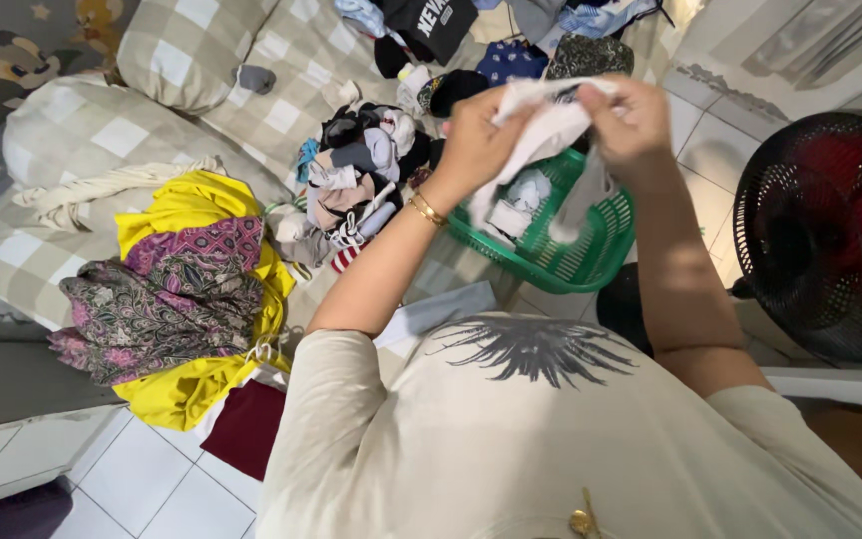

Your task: The person folds small clothing items one by one, including socks and underwear, and places them into a green laundry basket. The person handles each item individually, folds it, and then sets it aside in the basket.

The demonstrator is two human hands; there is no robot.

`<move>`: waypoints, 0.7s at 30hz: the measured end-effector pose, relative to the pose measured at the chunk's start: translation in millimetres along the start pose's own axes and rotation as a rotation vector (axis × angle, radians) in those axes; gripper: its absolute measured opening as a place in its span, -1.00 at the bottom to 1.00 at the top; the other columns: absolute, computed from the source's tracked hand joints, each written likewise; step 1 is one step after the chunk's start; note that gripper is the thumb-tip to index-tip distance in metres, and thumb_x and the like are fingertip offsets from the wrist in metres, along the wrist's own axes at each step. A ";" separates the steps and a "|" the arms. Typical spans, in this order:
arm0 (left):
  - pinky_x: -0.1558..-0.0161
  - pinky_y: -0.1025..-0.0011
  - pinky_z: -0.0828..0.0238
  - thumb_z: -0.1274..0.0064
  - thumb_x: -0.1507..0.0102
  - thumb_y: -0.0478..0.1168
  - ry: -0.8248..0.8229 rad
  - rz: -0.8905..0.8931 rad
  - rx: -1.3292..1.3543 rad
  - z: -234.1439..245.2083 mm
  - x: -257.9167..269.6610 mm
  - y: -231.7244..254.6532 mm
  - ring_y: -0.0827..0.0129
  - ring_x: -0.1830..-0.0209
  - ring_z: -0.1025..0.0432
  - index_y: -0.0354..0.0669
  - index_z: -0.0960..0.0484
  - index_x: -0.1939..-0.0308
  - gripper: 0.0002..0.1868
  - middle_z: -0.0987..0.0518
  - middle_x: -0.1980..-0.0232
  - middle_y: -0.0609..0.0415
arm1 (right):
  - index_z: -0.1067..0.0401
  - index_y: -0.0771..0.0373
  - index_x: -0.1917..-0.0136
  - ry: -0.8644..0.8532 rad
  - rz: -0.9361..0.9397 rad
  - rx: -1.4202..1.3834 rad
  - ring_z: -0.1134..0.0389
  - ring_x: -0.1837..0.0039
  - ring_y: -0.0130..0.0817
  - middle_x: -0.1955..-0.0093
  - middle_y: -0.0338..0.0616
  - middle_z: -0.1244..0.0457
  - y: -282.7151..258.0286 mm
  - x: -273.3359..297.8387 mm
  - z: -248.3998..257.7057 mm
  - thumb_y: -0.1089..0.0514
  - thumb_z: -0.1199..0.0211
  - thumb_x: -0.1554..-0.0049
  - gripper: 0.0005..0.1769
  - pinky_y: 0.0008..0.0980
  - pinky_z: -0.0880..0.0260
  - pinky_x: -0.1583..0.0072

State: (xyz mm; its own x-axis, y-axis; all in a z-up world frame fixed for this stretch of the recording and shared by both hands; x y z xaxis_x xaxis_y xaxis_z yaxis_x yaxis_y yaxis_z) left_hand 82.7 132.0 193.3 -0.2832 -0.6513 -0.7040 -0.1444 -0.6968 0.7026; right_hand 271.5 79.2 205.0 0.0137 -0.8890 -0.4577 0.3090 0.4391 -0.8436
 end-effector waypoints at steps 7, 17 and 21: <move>0.41 0.36 -0.27 0.12 -0.47 0.10 0.193 0.175 -0.148 30.8 1.5 -7.6 0.50 0.54 -0.23 -0.37 -0.55 0.36 -0.43 -0.39 0.57 0.00 | -0.19 0.26 -0.42 -0.038 -0.056 0.115 -0.22 0.03 -0.58 0.01 -0.31 -0.19 -34.7 8.5 6.3 0.32 -0.13 -0.24 -0.51 -0.62 -0.24 0.02; 0.01 0.47 -0.42 0.14 -0.52 0.11 0.234 0.129 0.073 -2.6 25.7 2.4 0.58 0.17 -0.45 -0.23 -0.55 -0.30 -0.48 -0.70 0.03 0.10 | -0.14 0.33 -0.43 -0.183 0.029 -0.295 -0.45 -0.20 -0.22 -0.15 0.08 -0.34 -85.4 16.1 -4.1 0.61 -0.29 -0.11 -0.29 -0.36 -0.59 -0.13; -0.03 0.44 -0.41 0.06 -0.50 -0.02 0.171 0.051 0.224 -35.4 48.1 15.0 0.49 0.08 -0.41 -0.21 -0.52 -0.31 -0.59 -0.64 -0.14 0.03 | -0.23 0.38 -0.36 -0.045 -0.094 -0.543 -0.46 -0.14 -0.29 -0.20 0.13 -0.37 -37.3 3.9 -4.6 0.58 -0.34 -0.19 -0.45 -0.45 -0.51 -0.15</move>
State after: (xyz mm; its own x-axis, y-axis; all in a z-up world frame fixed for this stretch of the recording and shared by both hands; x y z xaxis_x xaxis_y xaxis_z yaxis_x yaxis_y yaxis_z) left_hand 100.5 79.6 166.3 -0.1347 -0.7384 -0.6608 -0.3449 -0.5903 0.7298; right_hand 255.7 59.9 233.4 0.0545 -0.9270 -0.3710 -0.2234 0.3508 -0.9094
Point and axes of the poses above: each hand's wrist, its own x-axis away from the middle knuckle, its own z-axis out of the back of the hand, y = z × x, the point moved 9 cm from there along -x, towards the middle knuckle
